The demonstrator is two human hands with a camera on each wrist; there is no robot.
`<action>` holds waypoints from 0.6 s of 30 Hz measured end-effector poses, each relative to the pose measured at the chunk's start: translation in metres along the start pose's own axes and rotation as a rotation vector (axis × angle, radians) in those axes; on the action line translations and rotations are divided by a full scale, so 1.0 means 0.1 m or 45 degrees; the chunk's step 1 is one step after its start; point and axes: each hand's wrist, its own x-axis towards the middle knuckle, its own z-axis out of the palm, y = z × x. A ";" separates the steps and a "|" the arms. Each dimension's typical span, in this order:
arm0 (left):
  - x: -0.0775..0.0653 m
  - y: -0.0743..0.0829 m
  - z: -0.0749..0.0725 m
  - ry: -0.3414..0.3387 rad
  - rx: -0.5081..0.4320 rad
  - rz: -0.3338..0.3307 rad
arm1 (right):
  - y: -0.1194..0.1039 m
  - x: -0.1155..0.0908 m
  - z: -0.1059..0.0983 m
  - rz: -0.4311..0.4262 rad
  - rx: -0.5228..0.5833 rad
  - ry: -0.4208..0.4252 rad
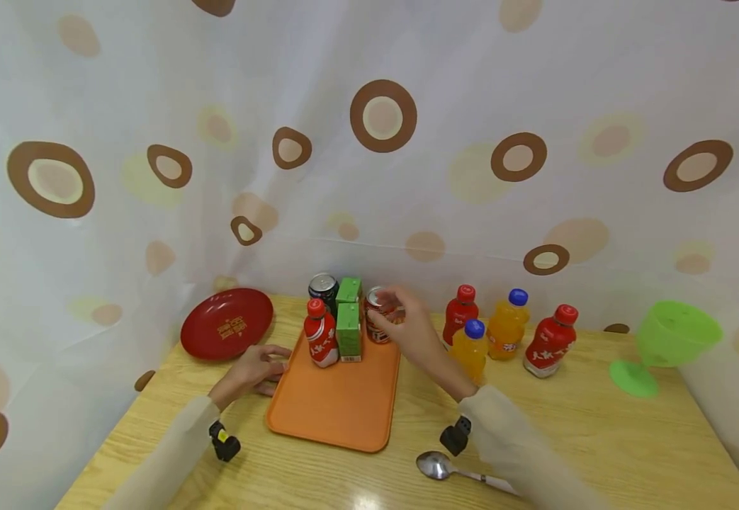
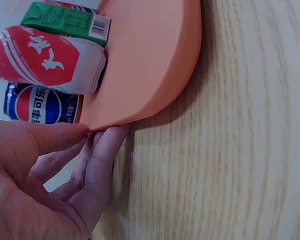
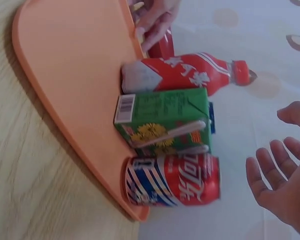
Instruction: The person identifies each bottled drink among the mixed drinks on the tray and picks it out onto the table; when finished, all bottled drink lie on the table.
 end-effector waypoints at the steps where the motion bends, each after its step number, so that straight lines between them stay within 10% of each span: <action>1: 0.00 0.00 -0.01 -0.006 0.001 -0.005 | 0.01 0.02 0.06 -0.006 -0.008 -0.022; 10: 0.02 -0.01 -0.07 0.008 -0.076 -0.115 | -0.01 0.20 0.57 0.018 -0.188 -0.209; 18: 0.01 -0.03 0.00 0.040 -0.102 -0.005 | 0.00 0.25 0.91 -0.068 -0.537 -0.181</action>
